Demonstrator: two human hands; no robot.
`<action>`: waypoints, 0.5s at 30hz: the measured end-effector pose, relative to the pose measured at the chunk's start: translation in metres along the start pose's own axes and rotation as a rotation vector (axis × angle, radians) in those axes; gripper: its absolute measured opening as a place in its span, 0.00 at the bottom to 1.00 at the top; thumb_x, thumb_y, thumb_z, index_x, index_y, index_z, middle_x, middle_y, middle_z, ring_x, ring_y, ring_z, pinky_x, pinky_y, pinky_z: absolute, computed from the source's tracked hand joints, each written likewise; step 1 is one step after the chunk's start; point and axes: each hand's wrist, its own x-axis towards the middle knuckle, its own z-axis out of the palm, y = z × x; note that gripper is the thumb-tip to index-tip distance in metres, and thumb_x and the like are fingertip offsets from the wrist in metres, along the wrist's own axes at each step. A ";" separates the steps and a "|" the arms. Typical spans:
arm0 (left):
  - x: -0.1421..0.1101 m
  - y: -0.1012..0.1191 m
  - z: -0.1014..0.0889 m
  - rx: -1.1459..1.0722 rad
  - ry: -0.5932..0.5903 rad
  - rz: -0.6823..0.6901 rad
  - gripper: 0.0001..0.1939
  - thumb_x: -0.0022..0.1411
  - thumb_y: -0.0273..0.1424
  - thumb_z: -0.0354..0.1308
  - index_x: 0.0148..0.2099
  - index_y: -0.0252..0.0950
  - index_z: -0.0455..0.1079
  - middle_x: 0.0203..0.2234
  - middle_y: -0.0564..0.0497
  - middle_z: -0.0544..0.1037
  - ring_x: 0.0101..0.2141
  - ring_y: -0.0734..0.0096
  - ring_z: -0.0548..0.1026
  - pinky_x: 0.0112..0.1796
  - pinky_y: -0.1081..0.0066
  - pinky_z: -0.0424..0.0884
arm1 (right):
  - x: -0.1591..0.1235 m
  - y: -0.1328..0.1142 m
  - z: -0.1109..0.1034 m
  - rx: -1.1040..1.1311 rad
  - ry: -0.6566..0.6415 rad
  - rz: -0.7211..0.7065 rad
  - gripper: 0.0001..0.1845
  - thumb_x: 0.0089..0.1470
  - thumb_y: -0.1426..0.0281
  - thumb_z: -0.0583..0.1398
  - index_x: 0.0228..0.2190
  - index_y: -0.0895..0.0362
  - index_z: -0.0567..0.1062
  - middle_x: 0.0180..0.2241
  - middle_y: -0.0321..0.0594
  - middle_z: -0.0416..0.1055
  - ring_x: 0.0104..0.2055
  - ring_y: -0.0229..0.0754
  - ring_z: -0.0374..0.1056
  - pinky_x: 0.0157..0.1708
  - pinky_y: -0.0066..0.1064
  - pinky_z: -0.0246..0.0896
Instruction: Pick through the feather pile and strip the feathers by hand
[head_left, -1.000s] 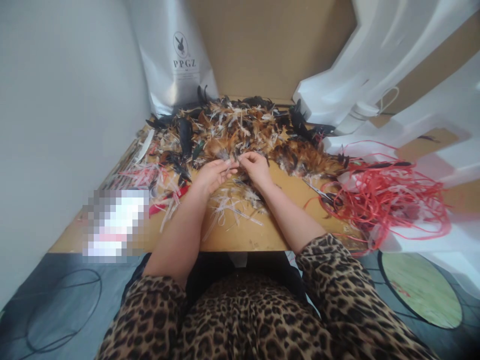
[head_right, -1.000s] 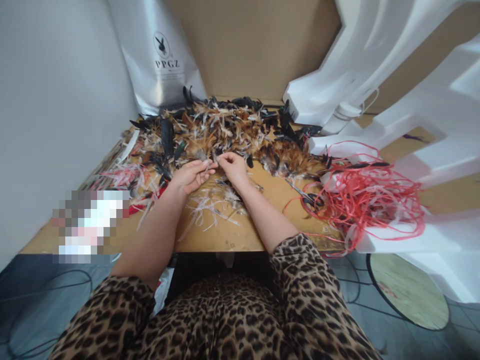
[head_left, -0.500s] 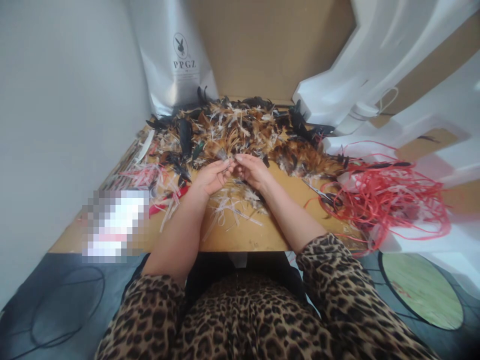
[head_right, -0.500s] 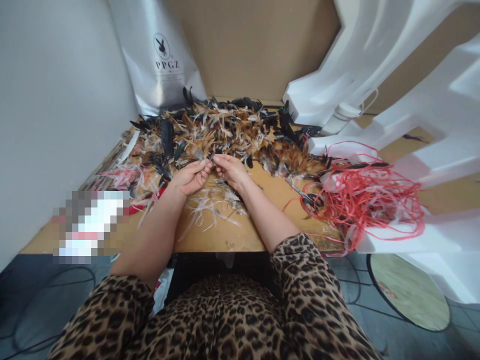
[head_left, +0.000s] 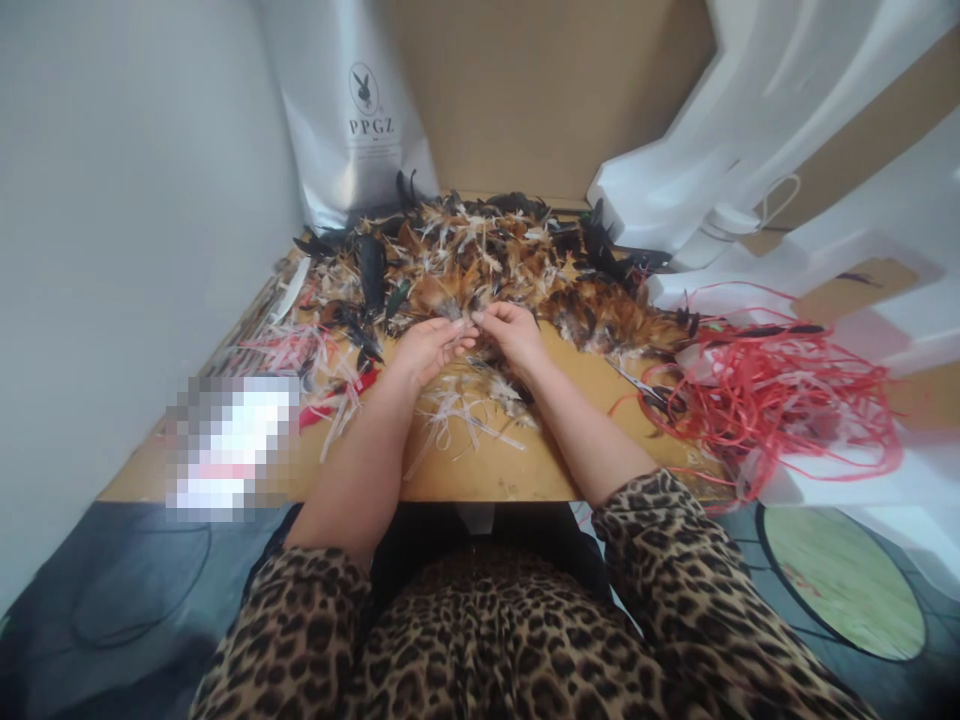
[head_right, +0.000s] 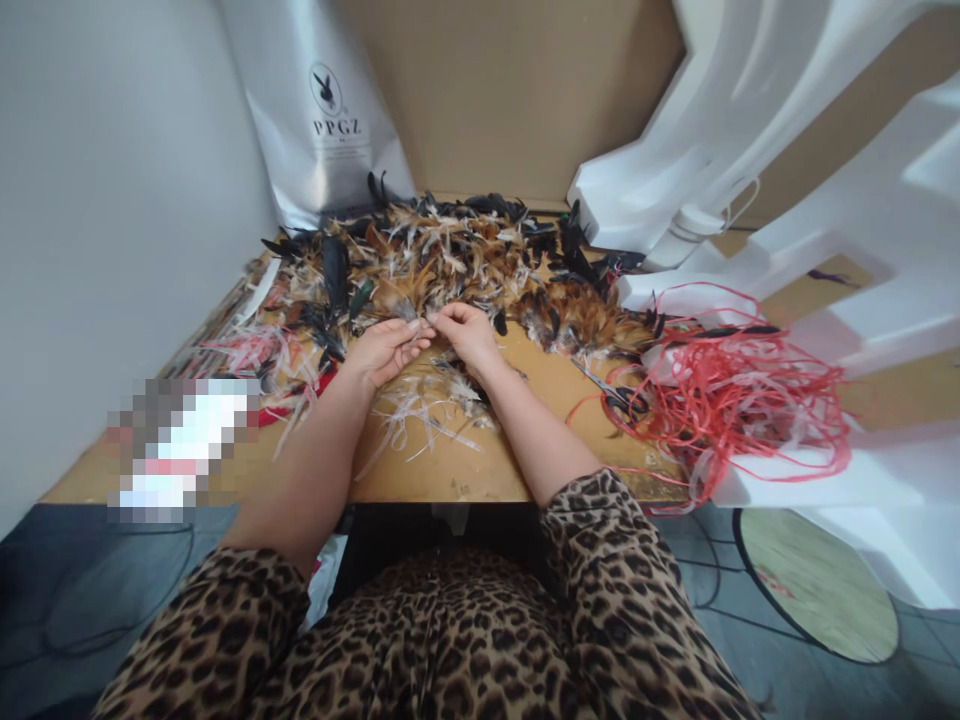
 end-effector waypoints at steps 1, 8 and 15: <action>0.000 -0.001 0.000 0.013 -0.003 0.006 0.06 0.53 0.26 0.61 0.33 0.27 0.72 0.28 0.44 0.79 0.24 0.81 0.74 0.24 0.83 0.68 | 0.000 0.000 0.000 -0.020 0.001 -0.016 0.17 0.35 0.59 0.66 0.20 0.59 0.69 0.19 0.31 0.66 0.21 0.30 0.57 0.23 0.24 0.52; 0.000 -0.005 0.003 0.129 0.001 0.057 0.09 0.50 0.30 0.64 0.30 0.26 0.71 0.25 0.44 0.78 0.23 0.80 0.74 0.24 0.82 0.68 | -0.004 -0.001 0.003 -0.131 0.019 -0.087 0.14 0.38 0.61 0.65 0.20 0.59 0.69 0.19 0.32 0.66 0.22 0.30 0.57 0.24 0.24 0.53; 0.001 -0.006 0.002 0.219 0.030 0.113 0.12 0.47 0.33 0.65 0.27 0.27 0.71 0.21 0.46 0.77 0.19 0.81 0.72 0.22 0.81 0.67 | 0.001 -0.003 -0.009 -0.233 -0.072 -0.085 0.13 0.39 0.61 0.64 0.22 0.60 0.72 0.20 0.32 0.67 0.22 0.31 0.59 0.26 0.25 0.55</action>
